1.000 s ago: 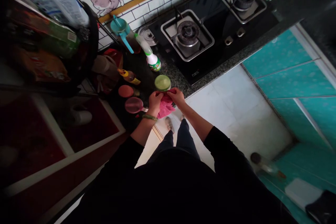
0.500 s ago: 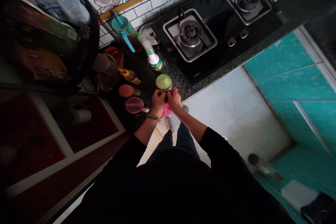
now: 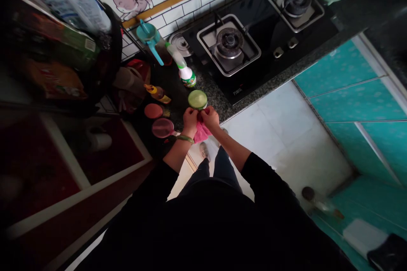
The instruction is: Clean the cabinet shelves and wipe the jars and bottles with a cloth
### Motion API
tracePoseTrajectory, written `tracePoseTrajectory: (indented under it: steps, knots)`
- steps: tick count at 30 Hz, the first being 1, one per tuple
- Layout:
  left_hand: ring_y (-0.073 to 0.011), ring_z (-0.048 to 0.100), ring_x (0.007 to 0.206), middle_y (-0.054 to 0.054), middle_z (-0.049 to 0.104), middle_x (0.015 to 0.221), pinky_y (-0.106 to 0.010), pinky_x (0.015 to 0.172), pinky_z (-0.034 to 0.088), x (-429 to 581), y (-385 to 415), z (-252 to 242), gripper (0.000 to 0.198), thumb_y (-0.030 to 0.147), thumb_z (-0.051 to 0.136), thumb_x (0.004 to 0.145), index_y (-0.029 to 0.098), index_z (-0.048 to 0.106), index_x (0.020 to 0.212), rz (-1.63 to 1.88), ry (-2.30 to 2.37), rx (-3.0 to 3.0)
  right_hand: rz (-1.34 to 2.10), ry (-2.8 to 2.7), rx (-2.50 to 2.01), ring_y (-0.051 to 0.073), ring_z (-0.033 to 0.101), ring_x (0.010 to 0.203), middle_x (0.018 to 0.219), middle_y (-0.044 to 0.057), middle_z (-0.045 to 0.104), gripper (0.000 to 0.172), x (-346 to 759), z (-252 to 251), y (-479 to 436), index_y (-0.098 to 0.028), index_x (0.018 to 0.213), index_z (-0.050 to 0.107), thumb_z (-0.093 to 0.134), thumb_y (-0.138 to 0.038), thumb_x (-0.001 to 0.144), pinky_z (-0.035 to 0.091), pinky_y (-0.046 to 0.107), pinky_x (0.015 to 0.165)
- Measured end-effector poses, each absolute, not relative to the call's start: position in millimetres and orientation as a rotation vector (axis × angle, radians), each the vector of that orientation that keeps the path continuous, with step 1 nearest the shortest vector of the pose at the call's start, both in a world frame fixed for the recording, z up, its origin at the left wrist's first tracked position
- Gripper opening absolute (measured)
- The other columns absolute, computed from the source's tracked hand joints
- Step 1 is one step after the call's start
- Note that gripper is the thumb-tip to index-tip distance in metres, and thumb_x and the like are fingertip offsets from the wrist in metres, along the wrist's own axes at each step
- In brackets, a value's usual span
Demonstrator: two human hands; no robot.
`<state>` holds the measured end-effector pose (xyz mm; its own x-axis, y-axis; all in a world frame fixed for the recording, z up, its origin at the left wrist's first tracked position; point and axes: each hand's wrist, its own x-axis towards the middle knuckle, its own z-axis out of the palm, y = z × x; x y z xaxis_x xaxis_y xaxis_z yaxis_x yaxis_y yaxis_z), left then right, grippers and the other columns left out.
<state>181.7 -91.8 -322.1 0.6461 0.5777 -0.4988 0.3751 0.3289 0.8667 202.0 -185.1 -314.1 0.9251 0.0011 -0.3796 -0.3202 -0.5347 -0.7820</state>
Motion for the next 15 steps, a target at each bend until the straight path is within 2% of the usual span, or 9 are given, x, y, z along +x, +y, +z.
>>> tracePoseTrajectory:
  steps: [5, 10, 15]
  knots:
    - [-0.0080, 0.048, 0.058, 0.007, 0.052, 0.062, -0.021, 0.062, 0.039, 178.8, -98.4, -321.0, 0.019, 0.009, 0.063, 0.072, 0.020, 0.048, 0.067, 0.133, 0.933, 1.154, 0.427, 0.255, -2.087, 0.016, 0.049, 0.068, 0.068, -0.005, 0.054, 0.012, 202.8, -317.0, -183.9, -0.025, 0.071, 0.045, 0.055, -0.029, 0.077, 0.036, 0.028, 0.067]
    - [-0.0077, 0.051, 0.059, 0.006, 0.053, 0.063, -0.021, 0.063, 0.042, 175.9, -101.2, -321.9, 0.019, 0.016, 0.065, 0.070, 0.021, 0.048, 0.071, 0.115, 0.935, 1.083, 0.443, 0.212, -2.062, 0.017, 0.053, 0.073, 0.073, -0.004, 0.058, 0.008, 209.7, -310.1, -187.1, -0.024, 0.074, 0.051, 0.058, -0.028, 0.072, 0.040, 0.029, 0.072]
    - [-0.0117, 0.060, 0.066, 0.003, 0.059, 0.070, -0.027, 0.070, 0.050, 171.5, -103.7, -318.6, 0.020, 0.023, 0.069, 0.071, 0.022, 0.050, 0.079, 0.087, 0.882, 1.095, 0.456, 0.191, -2.023, 0.017, 0.054, 0.074, 0.073, -0.005, 0.059, 0.009, 211.4, -308.6, -190.4, -0.024, 0.074, 0.051, 0.058, -0.025, 0.069, 0.041, 0.029, 0.072]
